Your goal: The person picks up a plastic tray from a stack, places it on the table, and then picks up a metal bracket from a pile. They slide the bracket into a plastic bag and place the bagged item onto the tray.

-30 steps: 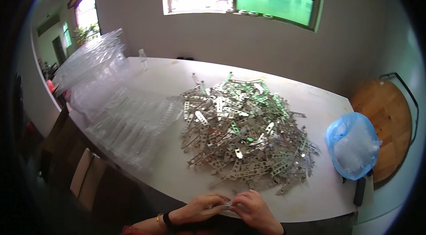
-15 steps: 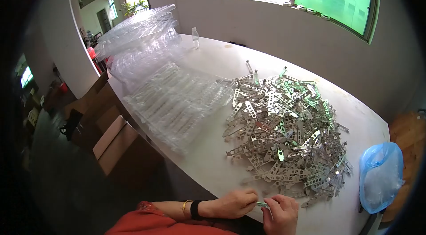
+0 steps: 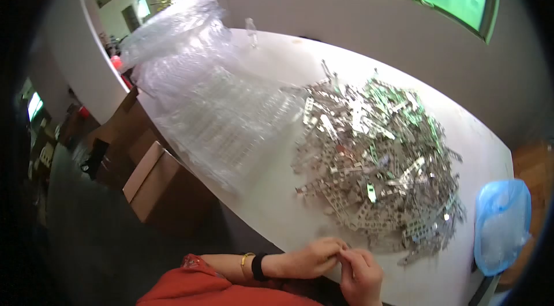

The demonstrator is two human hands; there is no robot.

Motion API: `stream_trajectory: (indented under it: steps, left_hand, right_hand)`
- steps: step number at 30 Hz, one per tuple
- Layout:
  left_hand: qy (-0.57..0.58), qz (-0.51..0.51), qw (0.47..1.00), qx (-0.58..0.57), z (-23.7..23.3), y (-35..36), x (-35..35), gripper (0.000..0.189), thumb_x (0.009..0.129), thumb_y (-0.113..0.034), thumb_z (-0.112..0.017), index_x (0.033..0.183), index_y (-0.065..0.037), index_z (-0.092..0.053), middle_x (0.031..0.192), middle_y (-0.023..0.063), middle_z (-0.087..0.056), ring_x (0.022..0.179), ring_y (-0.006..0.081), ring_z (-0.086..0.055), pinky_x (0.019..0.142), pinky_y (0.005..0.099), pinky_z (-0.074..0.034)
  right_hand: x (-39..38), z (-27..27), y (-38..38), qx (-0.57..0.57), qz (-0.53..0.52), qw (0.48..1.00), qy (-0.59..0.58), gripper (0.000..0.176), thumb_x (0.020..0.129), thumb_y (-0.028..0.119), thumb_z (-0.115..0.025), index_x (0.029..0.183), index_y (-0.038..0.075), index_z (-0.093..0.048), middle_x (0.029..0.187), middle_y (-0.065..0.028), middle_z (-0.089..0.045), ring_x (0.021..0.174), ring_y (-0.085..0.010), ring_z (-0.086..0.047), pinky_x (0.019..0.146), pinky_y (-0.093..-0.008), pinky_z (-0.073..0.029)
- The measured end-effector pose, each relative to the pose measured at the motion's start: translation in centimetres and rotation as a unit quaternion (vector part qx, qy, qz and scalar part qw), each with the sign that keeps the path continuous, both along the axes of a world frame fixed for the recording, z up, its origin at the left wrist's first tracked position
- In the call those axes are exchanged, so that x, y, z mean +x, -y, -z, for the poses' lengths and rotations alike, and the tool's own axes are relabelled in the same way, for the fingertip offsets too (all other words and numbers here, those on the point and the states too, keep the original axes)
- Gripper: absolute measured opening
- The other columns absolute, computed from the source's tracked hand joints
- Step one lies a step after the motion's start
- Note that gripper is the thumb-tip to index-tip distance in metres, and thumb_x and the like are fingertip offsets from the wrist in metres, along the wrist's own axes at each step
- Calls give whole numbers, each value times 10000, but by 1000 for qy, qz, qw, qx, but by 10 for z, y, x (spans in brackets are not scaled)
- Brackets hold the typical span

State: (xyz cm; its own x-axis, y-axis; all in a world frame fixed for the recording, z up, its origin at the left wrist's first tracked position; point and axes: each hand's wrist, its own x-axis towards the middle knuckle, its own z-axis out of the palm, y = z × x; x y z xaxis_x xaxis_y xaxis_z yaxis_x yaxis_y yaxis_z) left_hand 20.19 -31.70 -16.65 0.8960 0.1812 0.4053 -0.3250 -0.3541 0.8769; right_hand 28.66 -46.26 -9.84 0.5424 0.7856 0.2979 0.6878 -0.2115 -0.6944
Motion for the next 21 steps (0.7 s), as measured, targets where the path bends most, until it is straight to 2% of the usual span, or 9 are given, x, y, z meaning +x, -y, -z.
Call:
stream_trajectory:
  steps: [1, 3, 5, 7, 9, 12, 13, 16, 21]
  left_hand:
    - [-34, -16, 999, -10, 7, 0, 0, 101, 896, -11, -577, 987, 26, -599, 1030, 181, -614, 916, 342, -617, 808, 382, -505]
    - [-90, -43, 994, -48, -1, -7, -3, 79, 909, -27, -603, 981, -2, -618, 890, 103, -603, 862, 218, -609, 767, 306, -491]
    - [-148, 7, 958, -246, -5, -15, -2, 74, 965, -46, -560, 974, -16, -628, 903, 4, -616, 843, 91, -589, 760, 262, -496]
    - [-156, 0, 921, -358, -15, -18, -1, 107, 977, -84, -570, 967, -4, -641, 888, 27, -647, 836, 99, -614, 784, 268, -514]
    - [-197, 3, 914, -356, -29, -21, -4, 132, 983, -101, -566, 946, 0, -644, 867, 40, -654, 802, 116, -626, 778, 285, -524]
    - [-148, 28, 915, -375, -30, -23, -3, 148, 983, -107, -568, 950, 10, -652, 848, 57, -667, 778, 139, -637, 747, 321, -542]
    - [-150, 38, 914, -374, -32, -22, -2, 148, 983, -107, -568, 950, 10, -652, 848, 57, -667, 778, 139, -637, 747, 321, -542]
    - [-169, 32, 915, -366, -37, -18, -2, 149, 981, -107, -574, 967, 16, -658, 849, 55, -668, 775, 136, -635, 743, 318, -540]
    - [-172, 38, 919, -352, -38, -14, -4, 154, 979, -109, -579, 982, 21, -661, 853, 54, -670, 776, 133, -632, 739, 305, -535]
  right_hand:
    - [-1, 5, 5, 3, -10, 999, -30, 218, 827, 15, -715, 1030, 73, -661, 1024, -107, -660, 947, -303, -648, 857, -390, -521]
    - [-1, -2, -4, 70, -24, 996, 48, 261, 814, -62, -681, 1053, 39, -655, 1018, -155, -667, 874, -324, -666, 732, -343, -546]
    - [-4, -15, -6, 100, -16, 995, 14, 254, 808, -56, -694, 1042, 34, -652, 998, -170, -668, 860, -325, -669, 729, -369, -544]
    - [-3, -13, -1, 99, 14, 995, 20, 224, 823, -35, -694, 1032, 32, -651, 967, -164, -671, 835, -317, -668, 719, -357, -541]
    - [-3, -7, 13, 110, 30, 993, 36, 195, 838, -14, -694, 1023, 30, -651, 936, -157, -675, 809, -310, -668, 709, -345, -537]
    - [-1, 0, 24, 49, 97, 984, -138, 168, 941, 157, -659, 985, -4, -641, 793, -102, -671, 716, -198, -647, 686, -290, -504]
    - [0, 4, 26, 50, 107, 984, -136, 168, 941, 157, -659, 985, -4, -641, 793, -102, -671, 716, -198, -647, 686, -290, -504]
    - [2, 9, 27, 109, 111, 924, -350, 259, 998, 249, -601, 1019, -8, -627, 848, -40, -677, 767, -95, -619, 708, -262, -512]
    - [7, 12, 25, 147, 97, 874, -453, 226, 1005, 225, -587, 1049, 8, -630, 863, -20, -661, 792, -87, -621, 732, -247, -522]
